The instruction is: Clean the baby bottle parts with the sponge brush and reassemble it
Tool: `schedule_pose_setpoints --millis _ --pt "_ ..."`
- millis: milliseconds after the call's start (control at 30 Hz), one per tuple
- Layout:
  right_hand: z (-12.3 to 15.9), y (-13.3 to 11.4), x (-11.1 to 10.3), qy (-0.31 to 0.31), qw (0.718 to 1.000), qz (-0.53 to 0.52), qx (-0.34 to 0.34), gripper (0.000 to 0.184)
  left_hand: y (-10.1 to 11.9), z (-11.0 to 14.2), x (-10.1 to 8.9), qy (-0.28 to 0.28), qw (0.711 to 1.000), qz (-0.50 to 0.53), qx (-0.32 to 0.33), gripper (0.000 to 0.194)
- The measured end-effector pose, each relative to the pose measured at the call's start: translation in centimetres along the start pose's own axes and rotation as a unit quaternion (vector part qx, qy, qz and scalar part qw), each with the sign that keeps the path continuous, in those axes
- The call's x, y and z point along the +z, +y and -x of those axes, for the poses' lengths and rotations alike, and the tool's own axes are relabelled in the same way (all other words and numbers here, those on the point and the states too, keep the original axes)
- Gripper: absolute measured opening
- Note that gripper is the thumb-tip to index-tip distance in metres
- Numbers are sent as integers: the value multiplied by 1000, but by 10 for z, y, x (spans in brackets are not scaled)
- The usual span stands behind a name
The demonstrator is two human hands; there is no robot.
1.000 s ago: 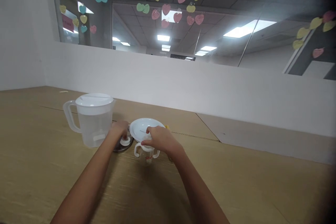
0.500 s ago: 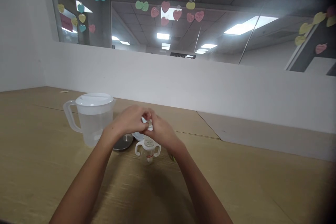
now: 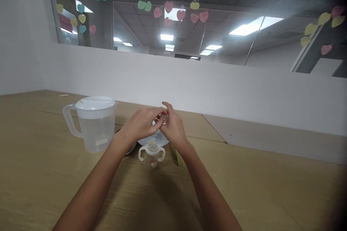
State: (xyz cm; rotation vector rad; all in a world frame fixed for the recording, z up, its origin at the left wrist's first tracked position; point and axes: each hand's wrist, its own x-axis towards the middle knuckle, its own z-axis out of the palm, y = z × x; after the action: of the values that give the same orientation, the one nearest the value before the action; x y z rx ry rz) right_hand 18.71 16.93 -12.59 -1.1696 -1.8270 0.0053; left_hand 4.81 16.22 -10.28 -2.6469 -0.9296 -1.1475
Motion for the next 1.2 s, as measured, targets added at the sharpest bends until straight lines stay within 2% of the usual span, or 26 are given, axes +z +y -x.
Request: schedule_pose_setpoints --millis 167,300,533,700,800,900,1033,1133,1200 --pt "-1 2 -1 10 1000 19 -8 55 -2 -2 4 4 1000 17 -1 13" --pt "-1 -1 -2 26 1000 9 -8 55 -5 -2 3 5 992 118 -33 9" --pt "0 -4 -3 28 998 -42 -27 55 -16 2 -3 -2 958 276 -83 16" --pt "0 -7 -5 20 998 -58 -13 51 -25 2 1 1 925 368 -100 20" --pt "-1 -5 -4 21 999 -40 -14 53 -22 1 1 4 948 307 -86 19" --pt "-2 2 -2 11 1000 -5 -12 57 -10 1 0 -8 986 156 -64 15" --pt "-4 15 -1 -11 998 54 -15 56 5 -1 5 -47 997 -2 -55 17" --pt "-6 23 -1 -20 997 78 -17 48 7 -3 12 -49 996 -23 -64 19" --pt "-7 26 -2 -21 997 79 -12 32 2 0 17 -19 997 2 -74 22"
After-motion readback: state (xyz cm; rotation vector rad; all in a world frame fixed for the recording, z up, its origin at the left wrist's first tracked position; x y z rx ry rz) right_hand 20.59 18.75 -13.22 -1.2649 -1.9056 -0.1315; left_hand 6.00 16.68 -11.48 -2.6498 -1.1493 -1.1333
